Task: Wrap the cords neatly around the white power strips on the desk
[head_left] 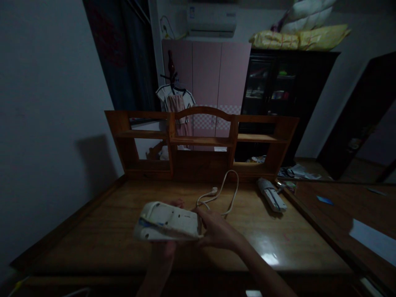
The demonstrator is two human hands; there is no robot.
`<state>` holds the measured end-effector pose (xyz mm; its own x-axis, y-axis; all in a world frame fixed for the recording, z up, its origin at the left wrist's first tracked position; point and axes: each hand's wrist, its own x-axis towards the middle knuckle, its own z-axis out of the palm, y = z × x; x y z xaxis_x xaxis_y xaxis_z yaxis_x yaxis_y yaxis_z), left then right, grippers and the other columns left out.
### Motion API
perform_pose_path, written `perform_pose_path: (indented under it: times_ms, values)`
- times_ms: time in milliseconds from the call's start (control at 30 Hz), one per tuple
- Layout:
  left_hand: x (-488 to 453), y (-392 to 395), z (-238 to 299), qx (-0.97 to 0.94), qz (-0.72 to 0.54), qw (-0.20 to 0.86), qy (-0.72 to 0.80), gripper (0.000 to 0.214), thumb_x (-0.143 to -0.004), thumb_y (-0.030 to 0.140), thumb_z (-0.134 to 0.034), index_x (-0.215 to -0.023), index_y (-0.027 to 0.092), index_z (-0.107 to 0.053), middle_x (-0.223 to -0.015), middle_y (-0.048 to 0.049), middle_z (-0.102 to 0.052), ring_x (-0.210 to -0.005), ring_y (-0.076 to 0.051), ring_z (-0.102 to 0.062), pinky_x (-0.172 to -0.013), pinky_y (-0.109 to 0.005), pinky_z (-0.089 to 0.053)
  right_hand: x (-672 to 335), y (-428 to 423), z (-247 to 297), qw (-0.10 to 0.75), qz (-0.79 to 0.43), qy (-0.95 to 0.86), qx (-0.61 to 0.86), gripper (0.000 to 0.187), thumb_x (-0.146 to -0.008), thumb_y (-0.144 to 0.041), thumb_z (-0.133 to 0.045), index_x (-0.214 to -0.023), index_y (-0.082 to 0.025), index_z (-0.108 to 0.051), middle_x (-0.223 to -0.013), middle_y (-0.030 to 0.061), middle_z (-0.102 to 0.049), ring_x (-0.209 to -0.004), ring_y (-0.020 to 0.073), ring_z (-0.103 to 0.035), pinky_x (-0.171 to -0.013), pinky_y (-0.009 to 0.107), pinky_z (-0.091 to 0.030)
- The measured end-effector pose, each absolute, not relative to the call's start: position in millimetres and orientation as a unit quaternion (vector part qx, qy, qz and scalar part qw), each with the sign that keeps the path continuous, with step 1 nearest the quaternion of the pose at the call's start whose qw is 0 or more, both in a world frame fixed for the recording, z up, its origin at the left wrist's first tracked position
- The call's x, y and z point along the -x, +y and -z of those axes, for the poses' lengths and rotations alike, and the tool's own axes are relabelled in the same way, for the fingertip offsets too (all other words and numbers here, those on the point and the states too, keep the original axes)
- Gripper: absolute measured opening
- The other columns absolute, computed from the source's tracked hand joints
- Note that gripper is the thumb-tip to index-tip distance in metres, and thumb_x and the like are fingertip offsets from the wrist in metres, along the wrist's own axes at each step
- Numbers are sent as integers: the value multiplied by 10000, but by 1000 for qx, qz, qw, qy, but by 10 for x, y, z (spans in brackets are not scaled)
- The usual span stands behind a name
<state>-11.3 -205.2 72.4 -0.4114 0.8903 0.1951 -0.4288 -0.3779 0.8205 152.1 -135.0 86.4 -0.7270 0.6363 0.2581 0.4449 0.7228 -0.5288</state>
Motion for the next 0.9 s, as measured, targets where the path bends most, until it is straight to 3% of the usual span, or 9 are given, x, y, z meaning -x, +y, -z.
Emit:
perform_pose_path:
  times_ms: [167,233,300,367,433,533,633,767,900]
  values:
    - [708,-2402,-418,-315,-655,667,165,1069,-507,902,-447,-1409,344,-314,-1457,-62,-403,-1353,-394,-282,-1058,-593,-268,-1677,-1378,-1064,199,-135,-926,290,627,-565,-236,-823,-1098,-224,-493,-1071,51,-586,-941,229,-557,-728,282,-406]
    - [974,-2487,-304,-329,-558,745,157,1029,-579,891,-386,-1418,298,-325,-1418,-98,-453,-1342,-380,-312,-1065,-583,-251,-1730,-1446,-1145,178,-112,-940,268,624,-596,-242,-811,-1134,-232,-496,-1077,52,-592,-947,229,-558,-743,290,-400]
    - [1129,-2502,-276,-360,-486,768,212,866,-746,780,-338,-1411,226,-364,-1373,-138,-497,-1329,-354,-350,-1068,-557,-257,-1755,-1505,-1213,162,-121,-951,233,583,-650,-235,-778,-1162,-246,-500,-1048,38,-607,-910,201,-567,-719,269,-390]
    - [1124,-2466,-323,-393,-428,768,270,686,-843,612,-410,-1380,186,-420,-1327,-160,-535,-1255,-344,-454,-1046,-537,-300,-1748,-1518,-1258,145,-151,-959,194,435,-696,-215,-737,-1088,-243,-550,-974,13,-622,-833,158,-573,-658,234,-370]
    - [981,-2418,-399,-454,-380,740,319,525,-839,406,-569,-1319,204,-503,-1267,-133,-588,-1154,-312,-544,-1002,-488,-374,-1715,-1469,-1273,128,-183,-962,157,249,-713,-175,-703,-935,-220,-598,-880,-10,-624,-762,121,-563,-612,208,-343]
    - [642,-2384,-453,-568,-312,673,357,605,-691,273,-755,-1261,212,-562,-1224,-83,-623,-1125,-312,-539,-973,-452,-421,-1643,-1297,-1262,129,-207,-958,152,122,-705,-145,-670,-803,-193,-616,-743,-35,-596,-666,91,-526,-582,194,-317]
    - [302,-2387,-403,-535,-408,626,394,534,-760,387,-689,-1246,196,-574,-1237,-95,-615,-1156,-303,-519,-1018,-441,-385,-1580,-1082,-1279,170,-225,-936,209,64,-714,-174,-644,-773,-176,-620,-630,-54,-535,-567,75,-463,-529,186,-289]
    - [-53,-2335,-386,-381,-512,694,335,599,-821,567,-530,-1257,157,-550,-1237,-126,-609,-1167,-290,-533,-1011,-419,-395,-1541,-876,-1378,221,-249,-913,236,67,-699,-125,-593,-756,-158,-610,-609,-59,-512,-562,69,-437,-507,173,-276]
    - [-178,-2218,-543,-221,-516,777,285,774,-765,754,-378,-1135,119,-621,-979,-134,-709,-896,-278,-665,-819,-402,-514,-1561,-795,-1449,248,-272,-898,240,16,-704,-143,-586,-719,-150,-584,-592,-66,-467,-557,67,-402,-493,167,-273]
